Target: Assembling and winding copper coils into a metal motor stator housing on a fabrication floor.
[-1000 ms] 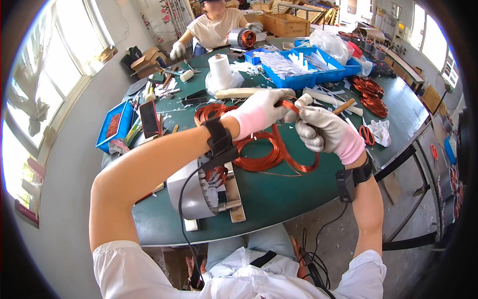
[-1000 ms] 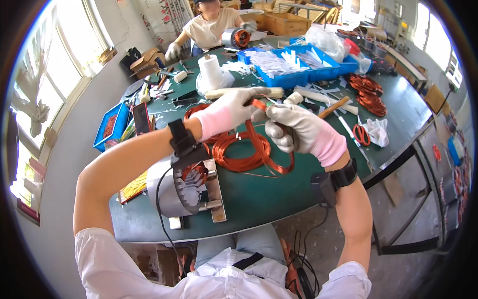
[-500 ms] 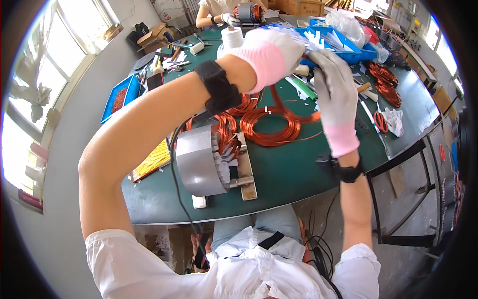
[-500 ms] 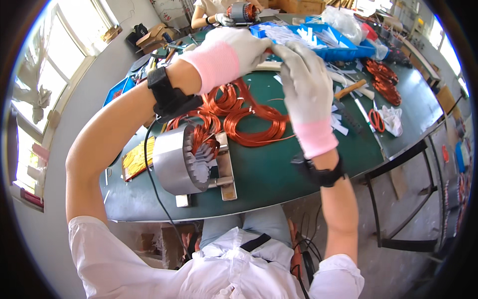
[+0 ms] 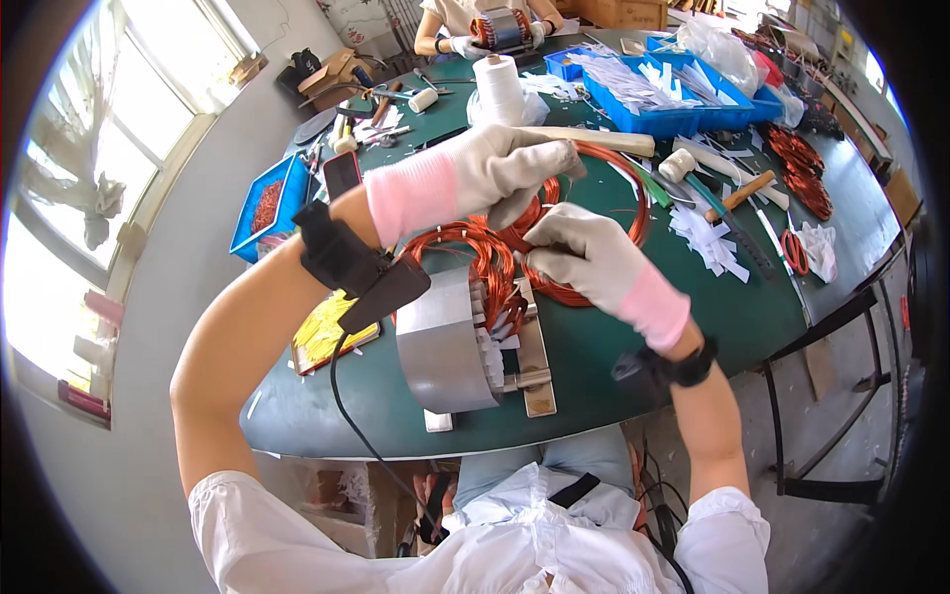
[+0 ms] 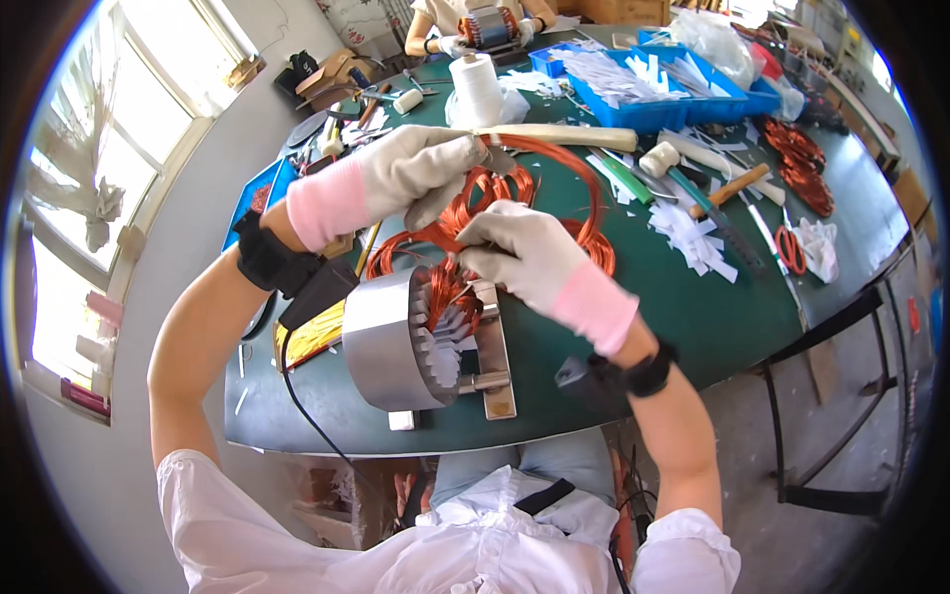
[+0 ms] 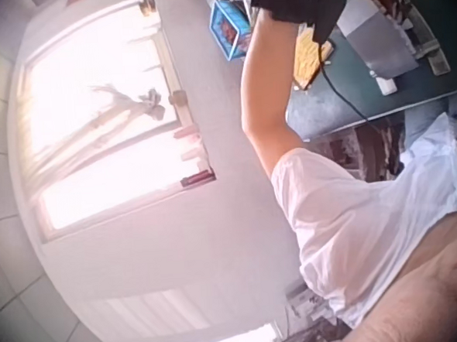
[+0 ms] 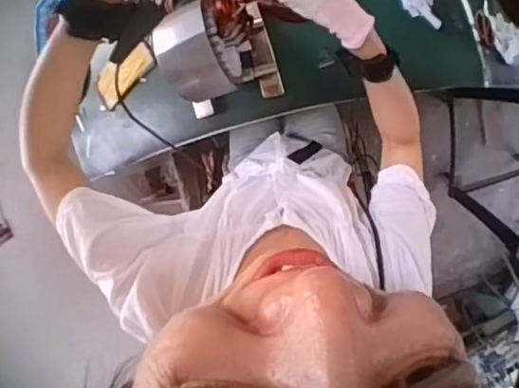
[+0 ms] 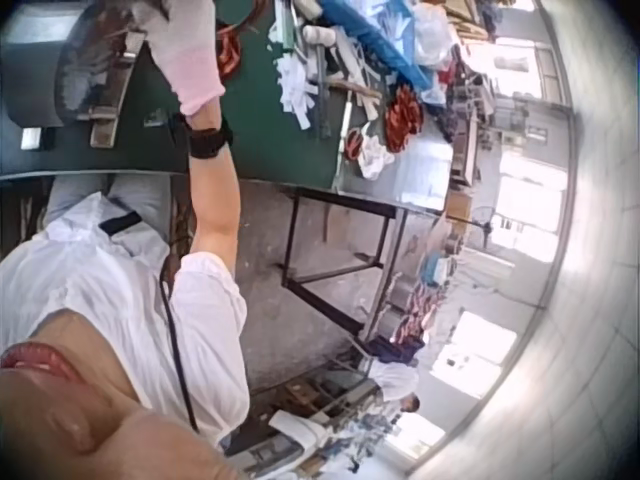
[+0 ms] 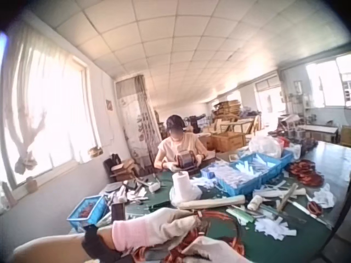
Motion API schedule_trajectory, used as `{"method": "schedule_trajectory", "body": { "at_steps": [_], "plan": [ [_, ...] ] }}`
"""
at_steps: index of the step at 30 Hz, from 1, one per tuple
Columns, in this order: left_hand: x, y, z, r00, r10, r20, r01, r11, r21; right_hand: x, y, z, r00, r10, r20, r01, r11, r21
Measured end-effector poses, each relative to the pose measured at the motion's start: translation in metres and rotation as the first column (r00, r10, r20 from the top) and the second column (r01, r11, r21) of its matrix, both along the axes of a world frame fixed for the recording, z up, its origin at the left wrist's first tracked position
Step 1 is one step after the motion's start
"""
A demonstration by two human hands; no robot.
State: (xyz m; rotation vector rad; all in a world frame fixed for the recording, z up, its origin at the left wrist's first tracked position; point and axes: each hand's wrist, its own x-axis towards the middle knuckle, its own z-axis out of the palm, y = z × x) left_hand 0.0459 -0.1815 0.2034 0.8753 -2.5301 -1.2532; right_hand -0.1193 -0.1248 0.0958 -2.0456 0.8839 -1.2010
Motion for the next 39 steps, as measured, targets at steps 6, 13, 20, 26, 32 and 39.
{"method": "schedule_trajectory", "body": {
  "at_steps": [6,13,20,26,32,39],
  "plan": [
    [-0.001,-0.019,-0.038,0.976,0.163,-0.142,-0.197,0.940,-0.277,0.014,-0.003,-0.028,0.896,-0.409,0.175,0.426,0.902,-0.073],
    [-0.003,-0.023,-0.018,0.993,-0.077,-0.090,0.082,0.995,0.048,-0.018,-0.015,-0.010,0.843,-0.311,0.440,0.110,0.899,0.425],
    [-0.014,-0.034,-0.049,0.807,-0.527,0.266,0.468,0.846,0.256,-0.019,0.002,-0.011,0.604,-0.257,0.754,-0.102,0.914,0.394],
    [-0.016,-0.017,-0.069,0.628,-0.383,0.678,0.249,0.924,0.291,-0.010,0.047,-0.037,0.748,-0.232,0.621,-0.128,0.869,0.479],
    [0.039,0.036,-0.041,0.989,-0.026,0.144,0.110,0.780,-0.617,0.030,0.068,-0.118,0.843,-0.354,0.404,0.164,0.886,0.434],
    [0.138,0.137,-0.161,0.427,0.870,-0.246,-0.812,0.488,0.320,0.043,0.064,-0.120,0.815,-0.232,0.531,-0.026,0.901,0.433]
  ]
}}
